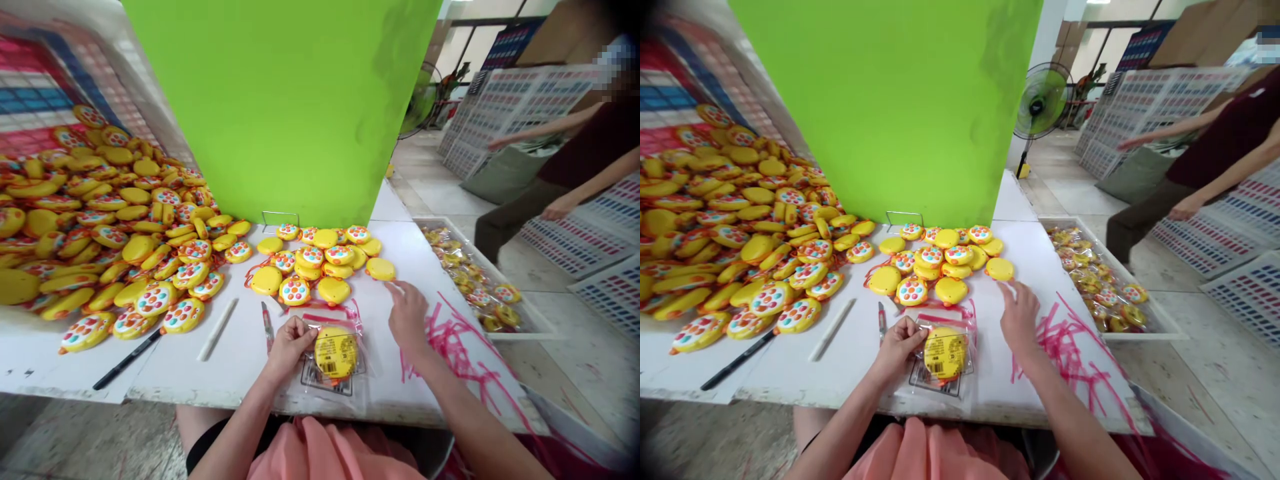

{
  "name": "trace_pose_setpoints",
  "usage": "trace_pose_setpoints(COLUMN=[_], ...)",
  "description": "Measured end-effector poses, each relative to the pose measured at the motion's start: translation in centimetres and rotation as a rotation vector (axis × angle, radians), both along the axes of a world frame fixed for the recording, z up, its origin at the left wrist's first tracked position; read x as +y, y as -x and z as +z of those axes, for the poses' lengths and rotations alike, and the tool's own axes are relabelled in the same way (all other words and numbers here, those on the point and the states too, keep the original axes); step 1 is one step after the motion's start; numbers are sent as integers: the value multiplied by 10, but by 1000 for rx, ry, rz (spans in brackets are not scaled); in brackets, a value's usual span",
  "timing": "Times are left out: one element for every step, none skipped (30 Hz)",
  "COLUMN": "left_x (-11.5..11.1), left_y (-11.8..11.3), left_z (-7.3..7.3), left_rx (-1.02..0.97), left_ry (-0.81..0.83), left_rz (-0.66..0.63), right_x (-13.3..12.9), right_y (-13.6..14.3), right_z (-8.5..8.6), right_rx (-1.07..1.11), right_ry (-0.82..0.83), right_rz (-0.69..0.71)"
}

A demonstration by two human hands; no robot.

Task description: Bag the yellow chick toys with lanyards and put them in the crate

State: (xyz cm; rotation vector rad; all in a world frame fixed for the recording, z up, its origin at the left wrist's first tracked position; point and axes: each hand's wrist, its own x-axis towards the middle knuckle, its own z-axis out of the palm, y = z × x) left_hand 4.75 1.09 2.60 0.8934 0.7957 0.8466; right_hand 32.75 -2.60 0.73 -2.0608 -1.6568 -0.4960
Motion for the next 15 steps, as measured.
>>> trace_pose_setpoints(left_x=[0, 0, 0, 0, 0, 0, 0, 0, 0, 0, 0, 0, 1, 1, 1], left_y=[0, 0, 0, 1, 1, 1, 1, 1, 1, 1, 1, 1, 1, 1, 1], left_z=[0, -1, -1, -2, -2, -2, -2, -2, -2, -2, -3, -3, -4, -5, -6], left_rx=[-5, -9, -11, -10, -8, -7, -6, -7, -11, -16, -23, -31, -39, -45, -49], left_ry=[-5, -9, -13, -18, -22, -28, -32, -36, -38, -38, -35, -32, -27, -22, -17], left_rz=[-3, -4, -3, 0, 3, 6, 9, 11, 12, 11, 8, 6, 2, -2, -4], right_x=[2, 4, 6, 9, 11, 13, 14, 13, 12, 11, 8, 6, 4, 3, 3], right_y=[3, 6, 6, 5, 4, 1, -1, -2, -3, -3, -2, -1, -1, 0, 0], right_z=[-4, -7, -8, -7, -4, -1, 3, 6, 7, 7, 5, 2, 0, -2, -2], right_rx=[-43, -81, -105, -107, -91, -61, -24, 14, 43, 59, 66, 67, 62, 51, 56], right_ry=[55, 104, 138, 155, 155, 140, 117, 89, 68, 72, 104, 156, 216, 270, 308], right_rz=[36, 64, 77, 76, 73, 82, 103, 121, 126, 124, 119, 115, 123, 144, 168])
